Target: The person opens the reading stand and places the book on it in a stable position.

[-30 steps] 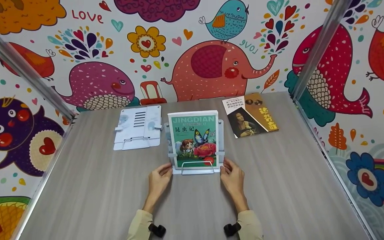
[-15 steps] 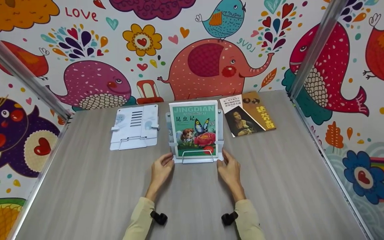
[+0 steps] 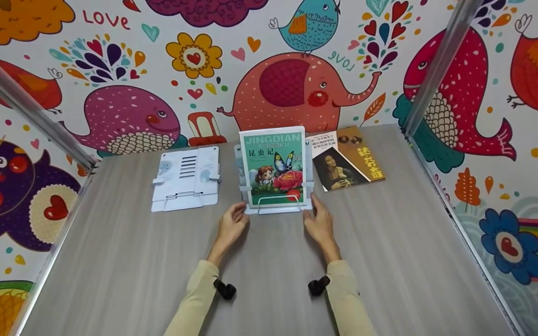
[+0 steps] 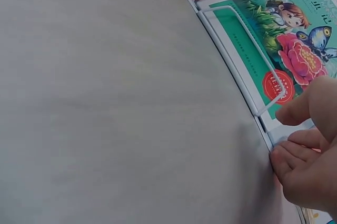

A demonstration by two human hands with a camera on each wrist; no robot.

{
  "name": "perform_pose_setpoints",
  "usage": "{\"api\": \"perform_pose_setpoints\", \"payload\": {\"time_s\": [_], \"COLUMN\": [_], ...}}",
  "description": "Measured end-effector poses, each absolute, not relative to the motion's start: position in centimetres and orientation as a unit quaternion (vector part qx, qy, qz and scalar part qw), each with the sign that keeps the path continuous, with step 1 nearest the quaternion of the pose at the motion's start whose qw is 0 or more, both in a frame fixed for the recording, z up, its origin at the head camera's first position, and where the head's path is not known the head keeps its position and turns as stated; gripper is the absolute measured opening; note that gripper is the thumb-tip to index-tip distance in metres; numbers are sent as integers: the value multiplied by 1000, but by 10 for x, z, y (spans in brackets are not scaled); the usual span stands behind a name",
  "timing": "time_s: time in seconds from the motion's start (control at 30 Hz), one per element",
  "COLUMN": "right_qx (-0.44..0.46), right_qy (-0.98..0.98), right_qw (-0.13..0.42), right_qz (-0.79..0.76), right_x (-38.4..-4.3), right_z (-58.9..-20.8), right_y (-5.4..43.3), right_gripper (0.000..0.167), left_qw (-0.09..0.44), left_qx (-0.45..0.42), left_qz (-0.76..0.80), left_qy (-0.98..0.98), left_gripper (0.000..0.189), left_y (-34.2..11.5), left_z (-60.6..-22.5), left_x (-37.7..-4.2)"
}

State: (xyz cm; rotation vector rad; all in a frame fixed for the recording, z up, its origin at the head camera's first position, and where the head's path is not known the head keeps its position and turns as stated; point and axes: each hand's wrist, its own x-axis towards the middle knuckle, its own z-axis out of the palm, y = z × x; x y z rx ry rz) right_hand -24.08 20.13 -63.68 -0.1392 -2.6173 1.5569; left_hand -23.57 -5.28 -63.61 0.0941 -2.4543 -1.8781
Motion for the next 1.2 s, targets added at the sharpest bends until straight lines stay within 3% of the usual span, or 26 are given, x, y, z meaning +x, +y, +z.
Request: {"api": "perform_pose_setpoints", "payload": {"time_s": [0.43, 0.8, 1.2], "right_qx": [-40, -19, -20], "right_qy": [-870, -866, -845], "right_qw": [-25, -5, -24], "right_qz": [490, 500, 535], "right_x": [-269, -285, -289], "right_z": [-632, -637, -638], "right_y": [206, 200, 202], "right_gripper": [66, 71, 78], "left_qw": [-24, -42, -56], "left_qx": [-6, -2, -27], "left_qz": [-588, -591, -580], "left_qy": [-809, -806, -812], "left_gripper": [55, 63, 69], "left_y": [-47, -47, -48], "left_z": [-634, -634, -635], "left_x": [-258, -275, -278]}}
